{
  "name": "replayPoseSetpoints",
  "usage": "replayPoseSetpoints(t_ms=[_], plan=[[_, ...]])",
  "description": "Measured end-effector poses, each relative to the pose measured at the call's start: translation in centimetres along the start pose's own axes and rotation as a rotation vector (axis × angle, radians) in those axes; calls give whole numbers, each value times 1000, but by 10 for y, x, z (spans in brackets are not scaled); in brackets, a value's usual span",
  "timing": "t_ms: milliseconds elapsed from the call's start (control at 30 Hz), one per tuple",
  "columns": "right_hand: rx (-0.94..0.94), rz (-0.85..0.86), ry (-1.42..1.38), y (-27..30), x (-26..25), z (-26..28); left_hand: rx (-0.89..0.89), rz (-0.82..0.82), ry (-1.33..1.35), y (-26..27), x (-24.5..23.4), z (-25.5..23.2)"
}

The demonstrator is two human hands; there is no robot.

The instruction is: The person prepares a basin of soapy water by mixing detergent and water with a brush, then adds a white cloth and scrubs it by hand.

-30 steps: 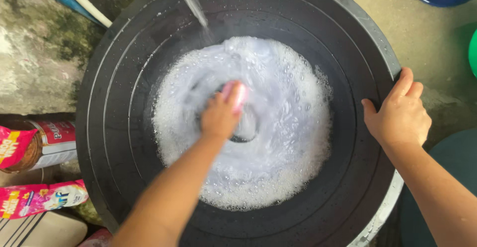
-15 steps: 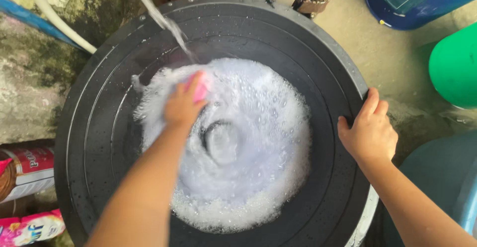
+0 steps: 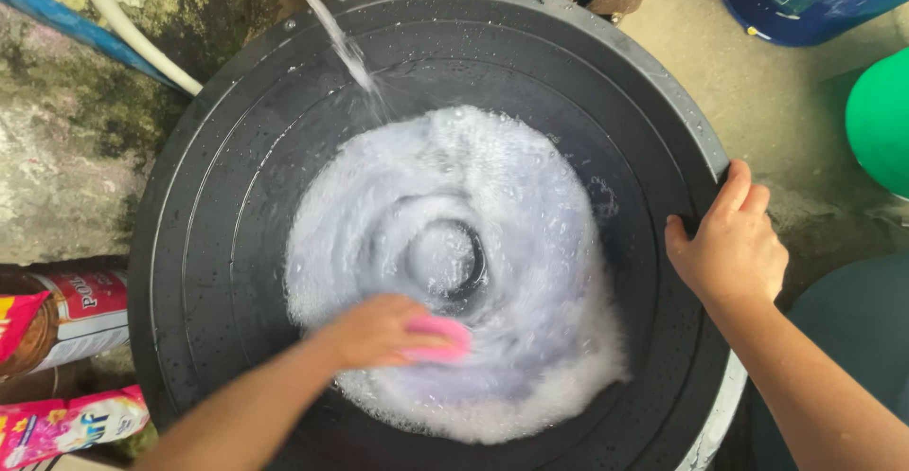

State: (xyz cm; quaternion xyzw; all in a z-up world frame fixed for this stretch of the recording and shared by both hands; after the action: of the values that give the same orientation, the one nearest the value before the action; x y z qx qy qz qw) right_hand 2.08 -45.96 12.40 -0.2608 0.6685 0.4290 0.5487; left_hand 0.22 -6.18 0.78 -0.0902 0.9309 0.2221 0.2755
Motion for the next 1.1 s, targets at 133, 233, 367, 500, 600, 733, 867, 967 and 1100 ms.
replayPoseSetpoints(t_ms=[133,233,367,500,600,733,867,967,1100], plan=[[-1,4,-7,2,-1,-1,-496,-379,-422,24,-61,61],[4,14,-15,-1,0,-3,-673,-408,-328,-31,-52,63],[6,20,4,-5,0,-3,-594,-277,-479,-56,-57,41],[-3,15,5,-2,1,-5,-795,-294,-308,-64,-63,41],[-10,-2,6,-2,2,-3,-614,-111,-333,-102,-15,-2],[12,29,34,-2,4,-2,-371,-126,-405,-106,3,-22],[-10,-13,59,1,3,1,-339,-114,-731,-144,-30,-3],[0,13,61,-2,5,-1,-441,-78,-785,-182,-71,25],[-145,-76,105,3,7,7,-765,-325,-627,-125,-131,94]])
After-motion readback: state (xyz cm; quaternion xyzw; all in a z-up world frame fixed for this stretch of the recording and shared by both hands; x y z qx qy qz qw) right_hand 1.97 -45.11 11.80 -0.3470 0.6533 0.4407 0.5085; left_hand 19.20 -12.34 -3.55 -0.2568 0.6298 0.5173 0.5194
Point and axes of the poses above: each hand's wrist, its own y-axis away from the middle knuckle, its own x-axis out of the palm, z = x × y, the point moved 7 cm from there along -y, towards the middle knuckle, and after that the axes turned 10 degrees about z, right-handed, at the moved point
